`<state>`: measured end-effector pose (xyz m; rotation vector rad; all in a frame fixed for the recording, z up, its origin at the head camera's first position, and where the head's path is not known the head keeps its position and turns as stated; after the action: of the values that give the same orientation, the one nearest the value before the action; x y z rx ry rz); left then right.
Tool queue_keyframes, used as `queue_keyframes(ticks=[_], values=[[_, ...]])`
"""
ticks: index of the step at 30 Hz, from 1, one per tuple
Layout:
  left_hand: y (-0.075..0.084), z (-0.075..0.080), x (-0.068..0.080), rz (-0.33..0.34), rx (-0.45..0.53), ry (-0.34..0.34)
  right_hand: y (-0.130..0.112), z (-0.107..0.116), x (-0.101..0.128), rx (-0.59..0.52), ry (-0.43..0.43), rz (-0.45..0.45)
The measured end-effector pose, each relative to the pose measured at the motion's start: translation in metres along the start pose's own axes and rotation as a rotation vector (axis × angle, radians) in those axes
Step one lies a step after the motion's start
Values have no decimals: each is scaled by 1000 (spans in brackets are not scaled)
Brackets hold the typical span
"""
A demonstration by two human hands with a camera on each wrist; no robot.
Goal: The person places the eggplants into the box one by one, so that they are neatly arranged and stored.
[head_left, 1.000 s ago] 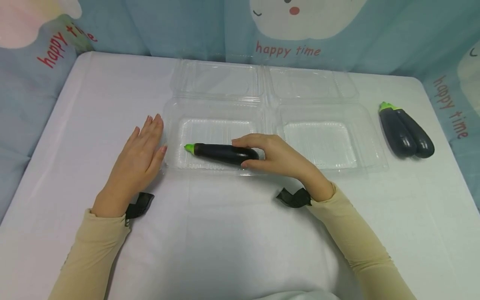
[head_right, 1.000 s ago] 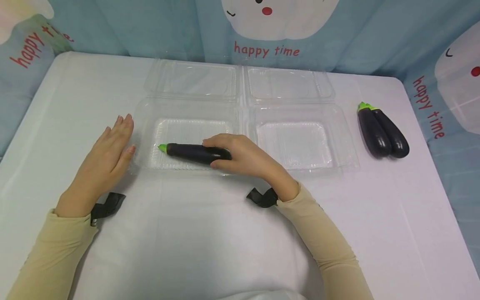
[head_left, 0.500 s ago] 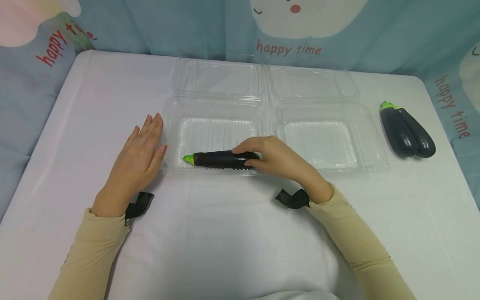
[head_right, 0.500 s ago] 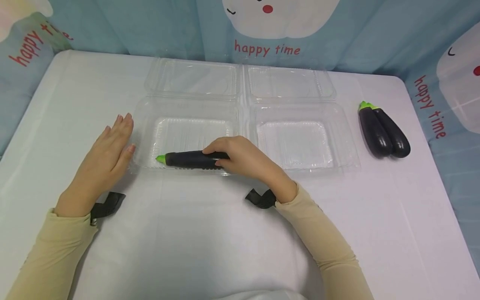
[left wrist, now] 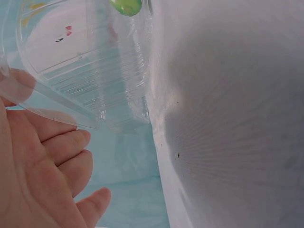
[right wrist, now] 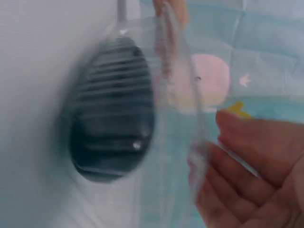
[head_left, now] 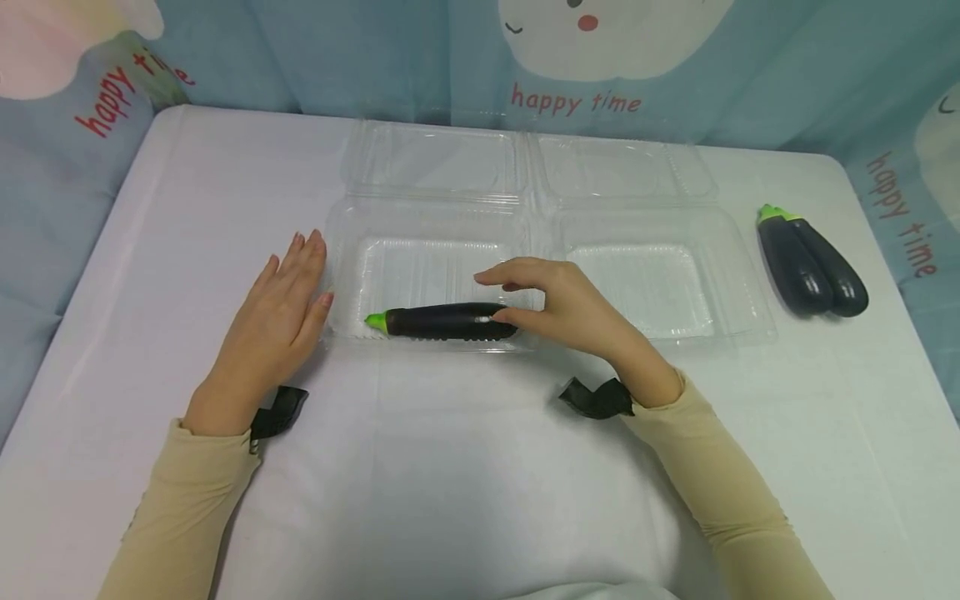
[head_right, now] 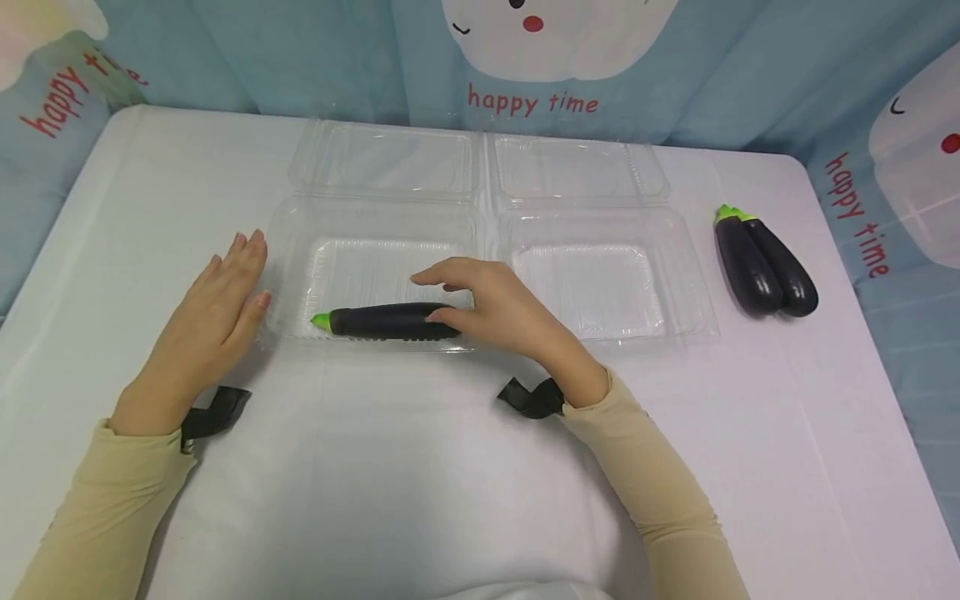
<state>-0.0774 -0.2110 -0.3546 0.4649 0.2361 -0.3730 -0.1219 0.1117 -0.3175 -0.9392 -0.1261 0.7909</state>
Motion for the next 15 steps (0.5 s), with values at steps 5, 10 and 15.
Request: queue_keyframes(ticks=[5, 10, 15], values=[[0, 0, 0, -2, 0, 3, 2, 15, 7, -8, 144, -61], [0, 0, 1, -7, 13, 4, 8, 24, 18, 7, 205, -106], [-1, 0, 2, -10, 17, 8, 12, 32, 29, 25, 262, -106]])
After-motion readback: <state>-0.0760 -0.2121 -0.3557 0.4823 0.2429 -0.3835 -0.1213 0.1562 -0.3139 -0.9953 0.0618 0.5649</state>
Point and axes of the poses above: each hand's wrist, its own x-axis away from the middle knuckle, its own z-axis out of the back of the hand, y = z × x, the point moved 1 cm from there along -x, towards the middle knuckle, and after that the axes turned 3 degrees about y, right-handed, at the moved point
